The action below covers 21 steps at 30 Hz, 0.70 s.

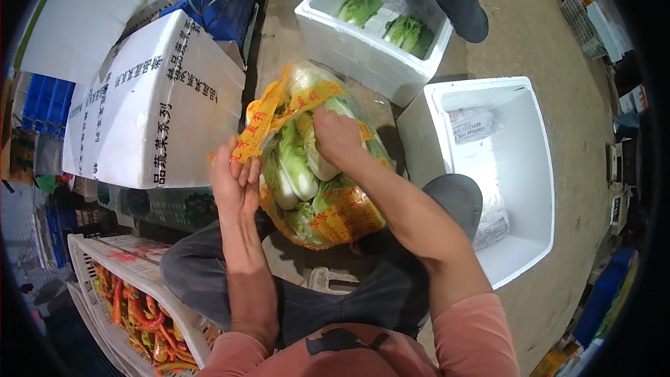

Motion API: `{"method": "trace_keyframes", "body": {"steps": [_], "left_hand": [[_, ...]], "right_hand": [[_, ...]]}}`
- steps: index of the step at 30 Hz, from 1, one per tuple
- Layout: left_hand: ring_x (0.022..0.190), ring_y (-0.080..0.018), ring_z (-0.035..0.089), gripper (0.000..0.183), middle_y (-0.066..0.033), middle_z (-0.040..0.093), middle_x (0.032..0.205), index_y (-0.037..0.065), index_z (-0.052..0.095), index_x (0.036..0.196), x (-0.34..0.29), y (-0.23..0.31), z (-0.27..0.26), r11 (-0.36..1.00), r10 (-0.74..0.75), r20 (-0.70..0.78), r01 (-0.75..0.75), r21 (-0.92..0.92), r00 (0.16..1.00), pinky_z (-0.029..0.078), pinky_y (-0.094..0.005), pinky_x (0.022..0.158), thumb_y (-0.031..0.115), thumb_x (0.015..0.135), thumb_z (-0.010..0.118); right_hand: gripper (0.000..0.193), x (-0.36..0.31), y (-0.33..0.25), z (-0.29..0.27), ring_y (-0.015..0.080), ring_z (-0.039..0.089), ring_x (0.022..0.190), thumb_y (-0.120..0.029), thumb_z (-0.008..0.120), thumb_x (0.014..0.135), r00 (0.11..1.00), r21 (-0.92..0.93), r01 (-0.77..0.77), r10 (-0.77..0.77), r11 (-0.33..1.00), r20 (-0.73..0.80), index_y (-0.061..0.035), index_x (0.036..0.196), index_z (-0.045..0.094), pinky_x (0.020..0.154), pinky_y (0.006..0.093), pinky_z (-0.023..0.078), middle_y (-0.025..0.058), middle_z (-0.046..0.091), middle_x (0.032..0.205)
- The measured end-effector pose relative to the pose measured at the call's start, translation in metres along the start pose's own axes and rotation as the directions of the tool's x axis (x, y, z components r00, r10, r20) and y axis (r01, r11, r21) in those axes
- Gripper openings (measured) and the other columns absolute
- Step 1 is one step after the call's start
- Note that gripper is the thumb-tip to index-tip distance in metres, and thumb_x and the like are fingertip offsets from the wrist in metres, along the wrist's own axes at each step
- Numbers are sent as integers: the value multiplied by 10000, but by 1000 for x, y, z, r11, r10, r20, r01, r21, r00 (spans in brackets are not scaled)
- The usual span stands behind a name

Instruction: Unpacking Napa cabbages from a large plastic bag and carefully packing them into styrofoam boxes for distribution.

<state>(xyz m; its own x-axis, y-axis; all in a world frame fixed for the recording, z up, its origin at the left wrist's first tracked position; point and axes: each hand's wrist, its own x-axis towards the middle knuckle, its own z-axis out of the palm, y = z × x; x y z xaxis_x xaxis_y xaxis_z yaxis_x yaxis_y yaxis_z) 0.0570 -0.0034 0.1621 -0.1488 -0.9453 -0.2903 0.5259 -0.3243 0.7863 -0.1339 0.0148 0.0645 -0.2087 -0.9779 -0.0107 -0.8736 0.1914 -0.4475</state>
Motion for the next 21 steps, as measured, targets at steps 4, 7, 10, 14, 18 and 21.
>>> {"method": "trace_keyframes", "body": {"steps": [4,7,10,14,18,21], "left_hand": [[362,-71,258,372,74,291,463,157,415,636,4,-5,-7,999,5,74,-2,-51,997,301,-251,407,155,978,561],[385,-119,271,545,53,255,432,214,263,525,18,17,-36,998,53,105,-49,-33,993,302,-286,481,225,998,532],[388,-117,258,541,51,253,441,205,266,532,17,14,-28,997,69,83,-66,-41,994,299,-280,485,226,1006,525],[448,-95,273,449,50,260,516,182,350,595,54,21,-3,993,96,-20,-97,-69,995,317,-281,506,202,985,572],[523,-130,421,322,37,364,561,135,476,712,126,45,13,989,28,29,-32,146,999,447,-307,622,250,996,574],[843,-183,680,368,-67,711,918,38,622,1042,172,59,22,830,-122,162,12,557,979,495,-341,751,389,1024,512]], "right_hand": [[212,2,-1,2,391,688,810,-55,641,776,993,-38,-4,0,999,-116,1,967,572,702,482,550,209,671,873],[198,-6,-16,-31,378,690,809,-64,646,772,976,3,-38,38,999,-214,-13,953,585,714,482,551,200,669,875],[264,-32,-7,-82,381,683,784,-140,634,869,881,-10,-41,32,999,-472,-30,1108,623,726,482,547,205,676,920],[262,-51,13,-139,423,675,789,-184,624,899,868,184,71,30,980,-495,-41,1117,643,739,495,546,227,697,939],[240,-46,12,-115,409,667,782,-223,651,873,998,155,-61,64,986,-17,-36,1015,701,731,474,526,200,685,767],[188,-40,8,-107,444,660,777,-196,623,853,999,211,-31,32,977,-1,-9,858,643,725,529,524,238,673,787]]}}
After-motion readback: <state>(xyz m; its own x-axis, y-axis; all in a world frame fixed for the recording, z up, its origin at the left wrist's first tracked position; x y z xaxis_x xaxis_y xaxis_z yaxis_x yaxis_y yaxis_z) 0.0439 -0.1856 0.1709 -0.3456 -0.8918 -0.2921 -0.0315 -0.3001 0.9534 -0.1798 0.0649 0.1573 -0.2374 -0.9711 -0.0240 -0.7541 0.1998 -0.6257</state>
